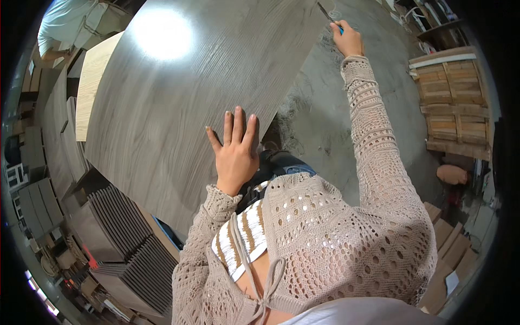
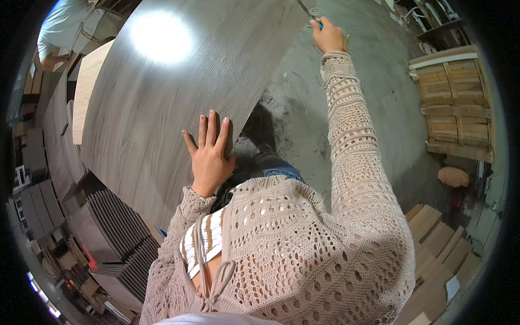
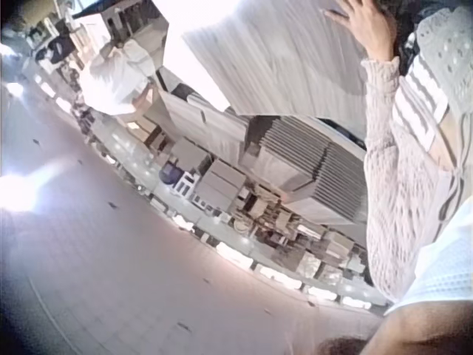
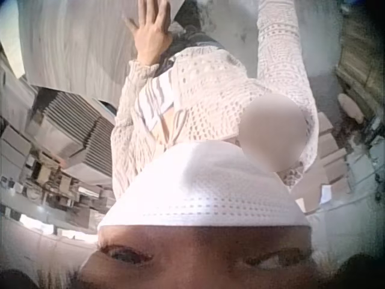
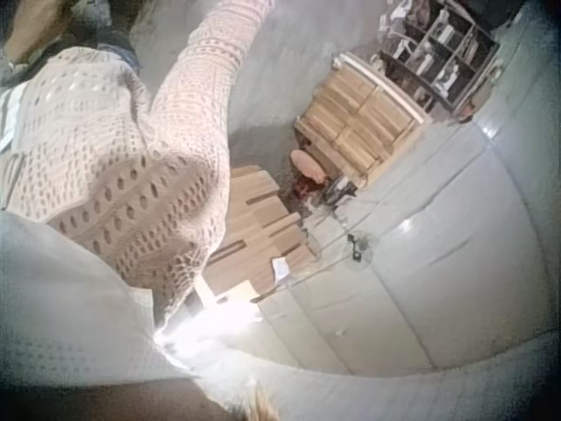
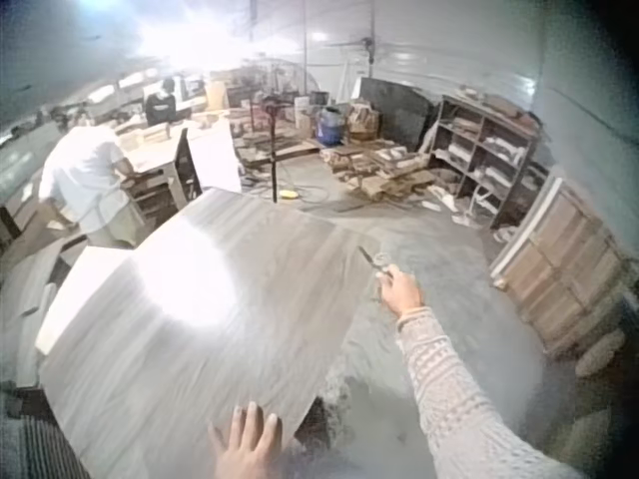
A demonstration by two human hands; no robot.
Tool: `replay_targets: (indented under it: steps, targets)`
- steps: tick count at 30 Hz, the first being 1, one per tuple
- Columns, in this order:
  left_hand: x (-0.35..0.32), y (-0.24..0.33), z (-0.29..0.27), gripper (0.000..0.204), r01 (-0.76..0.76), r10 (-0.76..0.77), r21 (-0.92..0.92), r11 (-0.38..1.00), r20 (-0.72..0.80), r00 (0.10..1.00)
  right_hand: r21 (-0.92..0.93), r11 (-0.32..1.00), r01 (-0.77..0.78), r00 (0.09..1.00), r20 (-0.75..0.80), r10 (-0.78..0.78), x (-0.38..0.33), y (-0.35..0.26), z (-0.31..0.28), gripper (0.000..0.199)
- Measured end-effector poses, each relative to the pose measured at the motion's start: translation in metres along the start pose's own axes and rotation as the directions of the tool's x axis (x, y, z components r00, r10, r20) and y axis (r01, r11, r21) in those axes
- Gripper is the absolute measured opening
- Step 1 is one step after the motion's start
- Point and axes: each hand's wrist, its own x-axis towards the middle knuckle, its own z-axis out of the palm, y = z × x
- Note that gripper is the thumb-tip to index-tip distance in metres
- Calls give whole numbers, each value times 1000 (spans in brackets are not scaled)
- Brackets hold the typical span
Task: Trim and stack furniture panels in a workshop environment.
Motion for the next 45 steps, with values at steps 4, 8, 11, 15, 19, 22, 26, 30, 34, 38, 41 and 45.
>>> replay_targets:
  steps: [4, 8, 11, 15, 19, 22, 26, 30, 34, 38, 41, 45]
  targets:
    - [-15, -9, -9, 92, 34, -34, 3, 999, 119, 992, 36, 998, -58, 997, 57, 55, 16, 21, 32, 36]
    - [-17, -11, -11, 95, 29, -35, 35, 999, 194, 980, -174, 975, -137, 964, 202, 172, 43, 73, 53, 41]
    - [-17, -15, -8, 95, 21, -25, 30, 999, 146, 989, 141, 908, -394, 897, 274, 347, 50, 171, 92, 46]
    - [-20, -17, -11, 88, 35, -45, 62, 997, 164, 985, 459, 683, -568, 818, 407, 407, 26, 85, 64, 48]
    - [-23, -25, -6, 74, 2, 10, -65, 998, 176, 984, 662, 556, -502, 861, 442, 250, 52, 24, 113, 45]
    - [-48, -28, -15, 57, -20, 39, -90, 996, 211, 977, 612, 720, -327, 944, 189, 268, 96, 95, 172, 39]
    - [-125, -38, -26, 54, 125, -152, 158, 980, 168, 974, 705, 454, -545, 837, 430, 337, 85, 45, 144, 30]
    - [-149, -49, -30, 51, 113, -159, 264, 958, 160, 974, 697, 439, -566, 817, 404, 412, 84, 51, 138, 26]
    - [-155, -90, -51, 50, 123, -164, 251, 960, 152, 975, 699, 437, -566, 811, 379, 445, 53, 61, 130, 27]
    - [-169, -148, -86, 59, 122, -162, 200, 972, 199, 966, 754, 392, -527, 834, 370, 410, -11, 48, 89, 28]
    - [-179, -197, -109, 73, 182, -215, 169, 969, 203, 955, 775, 381, -504, 838, 331, 435, -64, 39, 73, 29]
    - [-206, -271, -139, 81, 238, -270, 177, 955, 191, 944, 807, 300, -509, 809, 330, 487, -154, -8, 34, 28]
